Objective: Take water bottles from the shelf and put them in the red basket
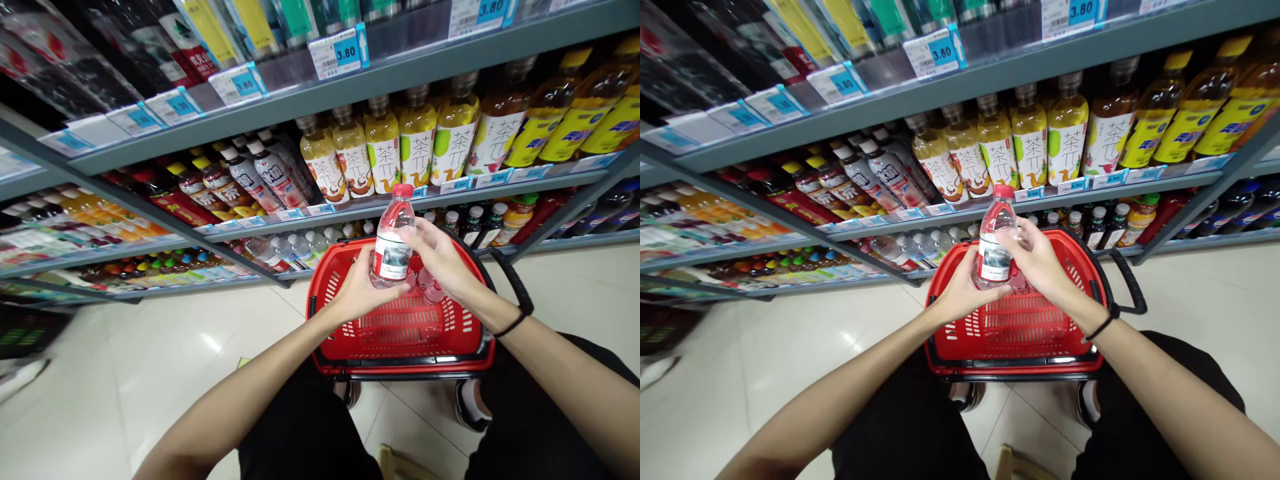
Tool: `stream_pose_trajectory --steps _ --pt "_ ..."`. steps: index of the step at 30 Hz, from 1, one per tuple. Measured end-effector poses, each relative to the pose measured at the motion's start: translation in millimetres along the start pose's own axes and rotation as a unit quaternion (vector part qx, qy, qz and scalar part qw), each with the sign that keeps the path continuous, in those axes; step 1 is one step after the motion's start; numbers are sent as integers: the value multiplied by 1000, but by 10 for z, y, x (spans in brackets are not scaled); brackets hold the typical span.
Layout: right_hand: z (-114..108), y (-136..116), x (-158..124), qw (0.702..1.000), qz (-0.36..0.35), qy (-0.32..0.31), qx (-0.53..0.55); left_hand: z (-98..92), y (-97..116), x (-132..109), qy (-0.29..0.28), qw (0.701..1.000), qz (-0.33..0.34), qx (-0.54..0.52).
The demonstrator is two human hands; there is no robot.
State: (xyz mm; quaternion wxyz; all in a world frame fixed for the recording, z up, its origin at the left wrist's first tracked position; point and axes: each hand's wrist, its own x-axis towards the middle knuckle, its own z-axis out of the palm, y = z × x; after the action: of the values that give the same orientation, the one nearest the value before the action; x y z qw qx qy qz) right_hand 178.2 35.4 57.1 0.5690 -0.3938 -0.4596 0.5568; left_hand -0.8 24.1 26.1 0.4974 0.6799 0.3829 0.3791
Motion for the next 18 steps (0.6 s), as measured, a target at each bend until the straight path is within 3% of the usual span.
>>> stream_pose_trajectory --steps 3,6,11,16,18 --pt "33 -3 -27 997 37 48 44 17 22 -14 5 999 -17 -35" --pt "26 -36 -45 991 67 49 105 -2 73 -33 14 994 -64 -92" --pt "-15 -145 -51 990 80 -3 119 -62 154 -91 -116 958 -146 -217" --pt "25 -215 -78 985 126 -38 111 -47 125 -202 -59 984 -134 -102" --pt "50 -194 -90 981 148 -54 113 -41 91 -245 -70 989 -121 -42"
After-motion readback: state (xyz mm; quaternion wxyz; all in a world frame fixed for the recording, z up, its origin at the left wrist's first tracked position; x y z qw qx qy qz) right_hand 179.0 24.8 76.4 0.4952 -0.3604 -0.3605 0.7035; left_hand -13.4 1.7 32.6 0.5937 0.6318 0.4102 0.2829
